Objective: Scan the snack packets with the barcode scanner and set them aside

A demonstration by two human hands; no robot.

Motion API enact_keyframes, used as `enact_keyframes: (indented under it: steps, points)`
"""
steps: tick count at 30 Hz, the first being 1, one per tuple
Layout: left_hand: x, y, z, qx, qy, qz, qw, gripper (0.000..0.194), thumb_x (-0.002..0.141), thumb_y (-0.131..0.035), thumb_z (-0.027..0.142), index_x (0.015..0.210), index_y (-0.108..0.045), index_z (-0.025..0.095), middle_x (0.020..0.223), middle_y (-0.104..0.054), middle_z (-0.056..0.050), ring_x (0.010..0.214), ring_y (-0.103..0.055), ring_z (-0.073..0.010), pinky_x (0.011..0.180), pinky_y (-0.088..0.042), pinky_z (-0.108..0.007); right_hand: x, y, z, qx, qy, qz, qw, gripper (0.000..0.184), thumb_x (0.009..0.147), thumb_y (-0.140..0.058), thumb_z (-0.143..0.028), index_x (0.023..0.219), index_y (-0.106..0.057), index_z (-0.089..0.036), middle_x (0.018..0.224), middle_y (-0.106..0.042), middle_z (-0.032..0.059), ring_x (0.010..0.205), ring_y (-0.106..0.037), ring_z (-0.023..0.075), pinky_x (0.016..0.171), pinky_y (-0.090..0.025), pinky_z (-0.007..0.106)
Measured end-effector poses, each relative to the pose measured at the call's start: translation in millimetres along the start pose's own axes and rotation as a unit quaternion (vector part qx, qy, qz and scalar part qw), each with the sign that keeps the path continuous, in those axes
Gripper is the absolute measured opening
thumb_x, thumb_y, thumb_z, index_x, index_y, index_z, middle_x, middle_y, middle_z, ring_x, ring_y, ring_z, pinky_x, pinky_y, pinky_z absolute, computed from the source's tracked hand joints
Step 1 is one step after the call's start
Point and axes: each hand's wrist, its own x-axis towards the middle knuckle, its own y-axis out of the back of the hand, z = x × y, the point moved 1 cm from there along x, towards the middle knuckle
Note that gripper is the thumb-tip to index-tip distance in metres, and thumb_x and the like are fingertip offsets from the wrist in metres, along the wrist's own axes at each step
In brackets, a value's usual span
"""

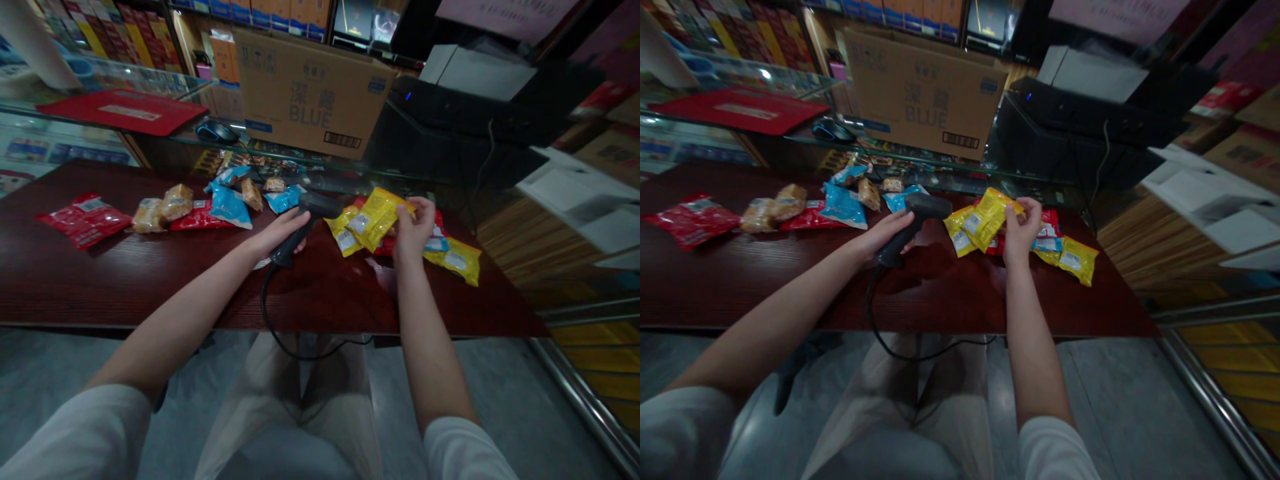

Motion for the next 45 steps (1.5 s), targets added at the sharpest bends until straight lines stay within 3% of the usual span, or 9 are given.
enact_keyframes:
  steps: [3, 6, 12, 15, 21, 25, 29, 39, 45]
  points:
    - [10.3, 15.3, -3.2, 0.018, -0.028, 0.09, 0.995, 0.048, 0.084, -0.071, 0.051, 0.114, -0.049, 0.02, 0.066, -0.057, 0.006, 0.05, -0.059, -0.009, 0.046, -0.045, -0.018, 8.8, 11.3, 4.0, -0.051, 0.036, 0.045, 0.997, 0.022, 0.087, -0.058, -0.042, 0.098, -0.058, -0.022, 0.1, -0.055, 0.0058, 0.09, -0.059, 0.0196, 0.079, -0.056, 0.039]
    - [21.8, 31.2, -4.7, 0.022, -0.049, 0.141, 0.989, 0.042, 0.087, -0.067, 0.046, 0.115, -0.048, 0.021, 0.067, -0.056, 0.006, 0.052, -0.061, -0.0093, 0.047, -0.047, -0.018, 13.7, 17.9, 12.7, -0.113, 0.046, 0.059, 0.991, 0.024, 0.089, -0.055, -0.039, 0.104, -0.06, -0.021, 0.11, -0.051, 0.0099, 0.094, -0.059, 0.0229, 0.083, -0.055, 0.045]
    - [30.9, 40.4, -4.5, 0.036, 0.027, 0.199, 0.979, 0.023, 0.095, -0.058, 0.035, 0.106, -0.044, 0.02, 0.071, -0.057, 0.005, 0.047, -0.06, -0.0089, 0.043, -0.047, -0.019, 1.3, 14.1, 2.6, -0.24, 0.15, 0.02, 0.959, 0.038, 0.086, -0.057, -0.031, 0.122, -0.055, -0.02, 0.135, -0.036, 0.0178, 0.127, -0.044, 0.0371, 0.1, -0.042, 0.061]
    - [30.5, 39.5, -3.2, 0.052, 0.061, 0.201, 0.976, 0.024, 0.095, -0.06, 0.036, 0.104, -0.046, 0.019, 0.068, -0.057, 0.005, 0.045, -0.059, -0.0097, 0.043, -0.047, -0.02, -9.7, 8.3, -14.2, -0.304, 0.197, -0.011, 0.932, 0.034, 0.087, -0.055, -0.029, 0.121, -0.058, -0.021, 0.136, -0.04, 0.0182, 0.129, -0.04, 0.0402, 0.103, -0.035, 0.066]
    - [26.1, 39.5, 0.6, 0.082, 0.104, 0.168, 0.977, 0.027, 0.094, -0.062, 0.039, 0.108, -0.05, 0.019, 0.063, -0.057, 0.005, 0.044, -0.059, -0.0112, 0.042, -0.046, -0.02, -23.2, -6.2, -25.1, -0.31, 0.259, -0.127, 0.906, 0.022, 0.09, -0.051, -0.026, 0.106, -0.066, -0.023, 0.12, -0.057, 0.0143, 0.116, -0.05, 0.0343, 0.104, -0.037, 0.06]
    - [22.4, 37.1, 2.7, 0.084, 0.071, 0.142, 0.984, 0.027, 0.095, -0.06, 0.04, 0.109, -0.051, 0.02, 0.059, -0.058, 0.004, 0.044, -0.059, -0.0116, 0.042, -0.046, -0.019, -26.9, -11.0, -25.5, -0.296, 0.246, -0.143, 0.912, 0.021, 0.091, -0.049, -0.026, 0.101, -0.067, -0.023, 0.112, -0.061, 0.0121, 0.111, -0.054, 0.0319, 0.103, -0.039, 0.057]
    - [26.9, 39.8, 4.7, 0.058, 0.01, 0.176, 0.983, 0.03, 0.095, -0.059, 0.042, 0.114, -0.048, 0.022, 0.06, -0.057, 0.006, 0.046, -0.059, -0.0109, 0.045, -0.047, -0.019, -28.4, -13.1, -26.3, -0.278, 0.236, -0.152, 0.919, 0.02, 0.091, -0.048, -0.025, 0.098, -0.067, -0.023, 0.107, -0.063, 0.0112, 0.106, -0.055, 0.0306, 0.101, -0.041, 0.054]
    - [34.6, 49.7, 1.5, 0.093, 0.099, 0.188, 0.973, 0.031, 0.092, -0.064, 0.04, 0.112, -0.053, 0.019, 0.065, -0.058, 0.004, 0.043, -0.059, -0.0118, 0.041, -0.046, -0.02, -27.7, -15.2, -24.6, -0.273, 0.202, -0.188, 0.921, 0.018, 0.09, -0.048, -0.024, 0.096, -0.065, -0.024, 0.105, -0.064, 0.0099, 0.106, -0.057, 0.0299, 0.099, -0.043, 0.051]
    - [17.5, 33.9, 11.1, 0.127, 0.145, 0.106, 0.975, 0.026, 0.093, -0.062, 0.036, 0.112, -0.057, 0.019, 0.069, -0.063, 0.0, 0.045, -0.059, -0.0118, 0.041, -0.047, -0.021, -27.2, -14.7, -26.3, -0.266, 0.2, -0.194, 0.923, 0.018, 0.09, -0.048, -0.024, 0.095, -0.065, -0.023, 0.105, -0.065, 0.0097, 0.106, -0.057, 0.0302, 0.1, -0.042, 0.052]
